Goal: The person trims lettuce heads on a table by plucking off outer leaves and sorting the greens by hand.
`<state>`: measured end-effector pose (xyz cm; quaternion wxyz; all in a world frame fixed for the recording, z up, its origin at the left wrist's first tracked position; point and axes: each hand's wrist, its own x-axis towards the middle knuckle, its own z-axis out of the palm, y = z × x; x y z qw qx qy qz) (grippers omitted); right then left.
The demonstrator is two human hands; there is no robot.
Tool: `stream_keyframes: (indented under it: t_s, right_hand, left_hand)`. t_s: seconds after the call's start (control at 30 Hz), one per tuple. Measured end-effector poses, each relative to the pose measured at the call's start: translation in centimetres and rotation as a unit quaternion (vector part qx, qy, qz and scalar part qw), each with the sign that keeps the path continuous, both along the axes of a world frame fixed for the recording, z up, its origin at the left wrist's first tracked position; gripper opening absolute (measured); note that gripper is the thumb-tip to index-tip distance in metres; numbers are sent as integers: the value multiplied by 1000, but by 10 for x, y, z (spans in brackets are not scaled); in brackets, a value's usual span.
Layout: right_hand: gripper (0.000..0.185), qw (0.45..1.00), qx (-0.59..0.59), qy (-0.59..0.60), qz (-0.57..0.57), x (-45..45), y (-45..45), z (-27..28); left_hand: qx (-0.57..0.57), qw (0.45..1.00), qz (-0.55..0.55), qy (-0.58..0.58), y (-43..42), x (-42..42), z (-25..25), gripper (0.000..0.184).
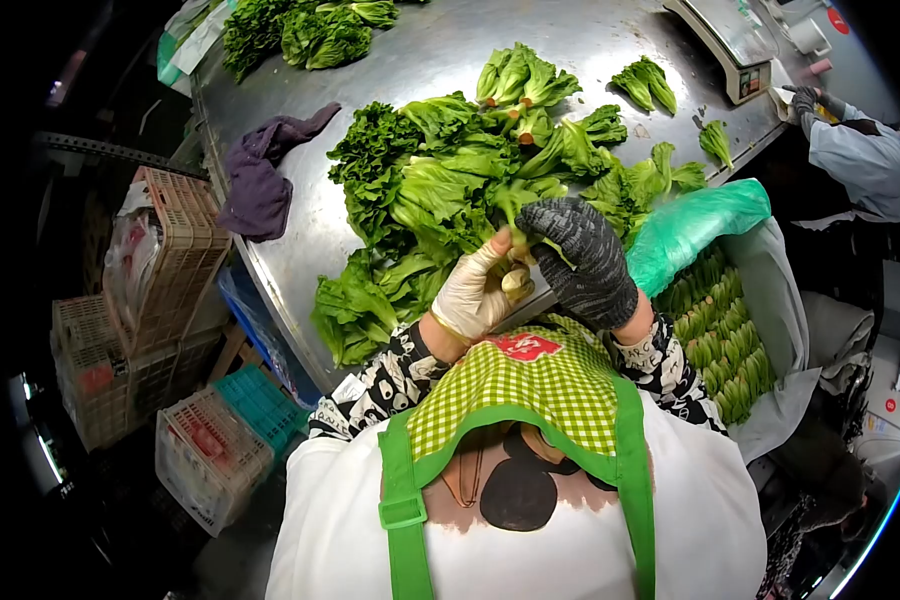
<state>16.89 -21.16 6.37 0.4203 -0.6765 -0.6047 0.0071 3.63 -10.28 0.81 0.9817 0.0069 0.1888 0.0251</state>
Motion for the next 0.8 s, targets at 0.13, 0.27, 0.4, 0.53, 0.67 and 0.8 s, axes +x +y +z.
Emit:
stream_keyframes:
  t_s: [0.13, 0.27, 0.4, 0.53, 0.67, 0.8]
  right_hand:
    - [44, 994, 19, 82, -65, -3, -3, -14]
    - [33, 952, -26, 263, -156, -13, -9, -19]
    - [26, 887, -119, 424, -137, -20, -10, -1]
    - [22, 948, -172, 247, -102, -15, -11, -15]
    - [21, 935, -193, 281, -101, -17, -10, -18]
    - [19, 905, -167, 379, -100, -25, -5, -18]
  left_hand:
    - [24, 999, 15, 41, 2, 0, -6, 15]
    - [101, 990, 44, 85, 3, -1, -3, 12]
    - [142, 984, 50, 91, 2, 0, -10, 10]
    - [131, 977, 89, 144, -4, 5, 6, 5]
    - [122, 985, 92, 81, -2, 2, -1, 5]
    - [58, 996, 47, 44, 1, -1, -15, 8]
